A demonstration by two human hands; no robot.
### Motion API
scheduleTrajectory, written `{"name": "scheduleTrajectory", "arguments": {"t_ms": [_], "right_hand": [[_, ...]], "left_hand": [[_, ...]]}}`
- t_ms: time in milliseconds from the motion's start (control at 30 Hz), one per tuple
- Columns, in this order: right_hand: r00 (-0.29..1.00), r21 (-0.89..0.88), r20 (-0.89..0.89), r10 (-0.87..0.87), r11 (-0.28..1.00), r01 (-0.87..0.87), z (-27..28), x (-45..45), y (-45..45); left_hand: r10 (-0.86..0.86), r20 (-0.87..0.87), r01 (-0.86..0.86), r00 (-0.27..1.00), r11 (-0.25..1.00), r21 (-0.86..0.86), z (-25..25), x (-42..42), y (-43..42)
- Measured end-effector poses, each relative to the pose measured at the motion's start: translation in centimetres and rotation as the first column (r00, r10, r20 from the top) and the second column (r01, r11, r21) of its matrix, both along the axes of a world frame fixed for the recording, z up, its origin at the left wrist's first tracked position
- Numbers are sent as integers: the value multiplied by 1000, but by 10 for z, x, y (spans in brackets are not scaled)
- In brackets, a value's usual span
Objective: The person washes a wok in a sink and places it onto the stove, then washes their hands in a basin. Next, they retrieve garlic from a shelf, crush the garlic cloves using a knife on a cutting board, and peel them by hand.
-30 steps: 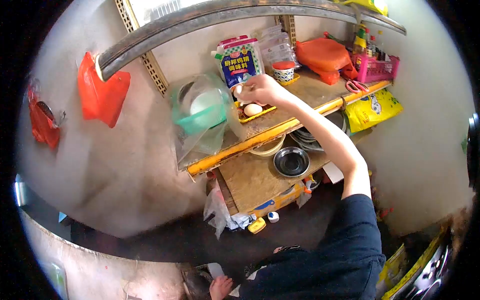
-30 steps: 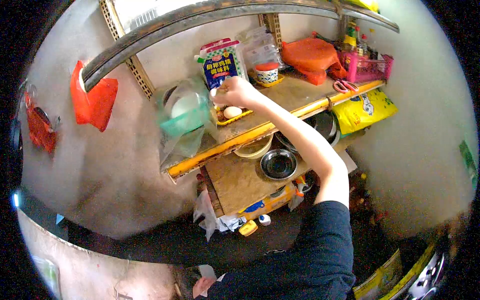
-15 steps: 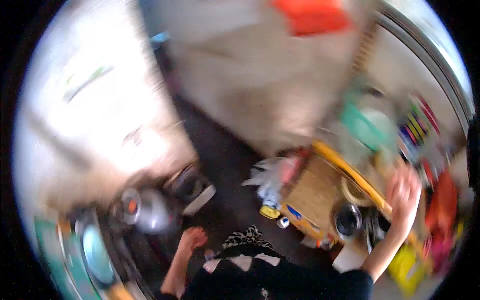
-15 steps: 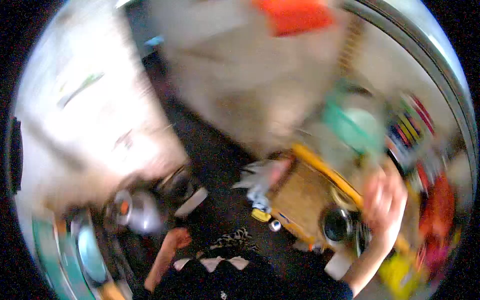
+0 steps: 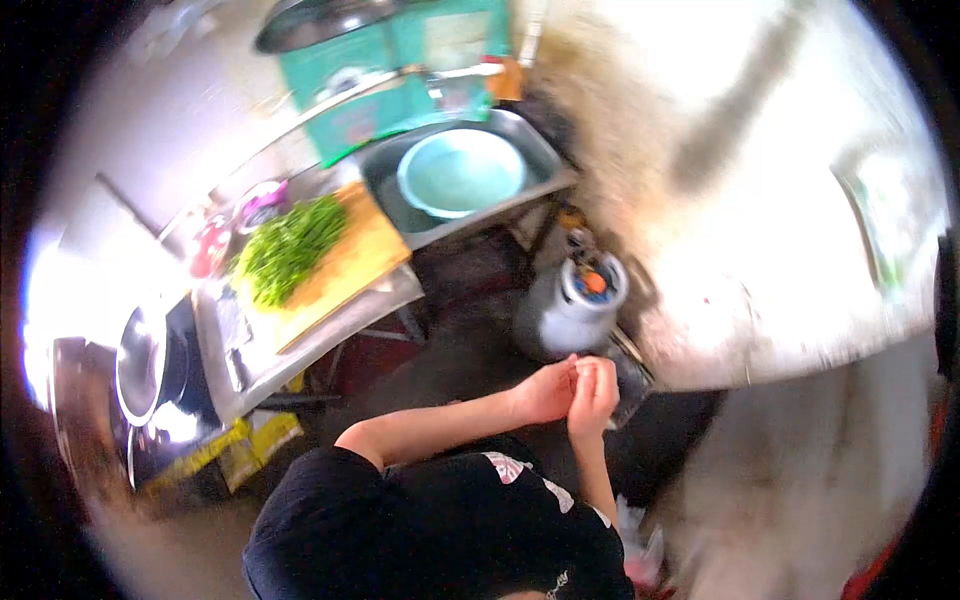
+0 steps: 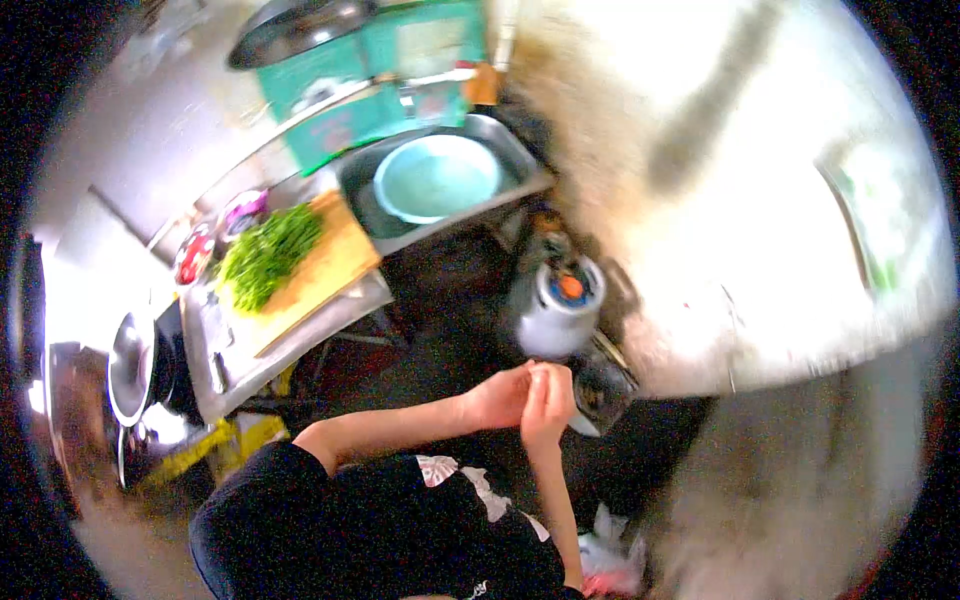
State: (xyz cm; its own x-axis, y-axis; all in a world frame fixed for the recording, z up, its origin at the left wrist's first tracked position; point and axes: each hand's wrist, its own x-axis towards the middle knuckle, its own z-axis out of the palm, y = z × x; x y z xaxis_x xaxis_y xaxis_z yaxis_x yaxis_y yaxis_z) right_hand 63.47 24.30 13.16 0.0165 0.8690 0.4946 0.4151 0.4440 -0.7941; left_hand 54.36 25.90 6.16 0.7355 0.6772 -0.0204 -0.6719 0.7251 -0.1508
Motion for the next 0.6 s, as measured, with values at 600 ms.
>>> {"name": "scheduleTrajectory", "arguments": {"t_ms": [600], "right_hand": [[584, 76, 86, 807, 580, -811, -19, -275, 225]], "left_hand": [[791, -463, -865, 399, 493, 96, -16, -289, 107]]}}
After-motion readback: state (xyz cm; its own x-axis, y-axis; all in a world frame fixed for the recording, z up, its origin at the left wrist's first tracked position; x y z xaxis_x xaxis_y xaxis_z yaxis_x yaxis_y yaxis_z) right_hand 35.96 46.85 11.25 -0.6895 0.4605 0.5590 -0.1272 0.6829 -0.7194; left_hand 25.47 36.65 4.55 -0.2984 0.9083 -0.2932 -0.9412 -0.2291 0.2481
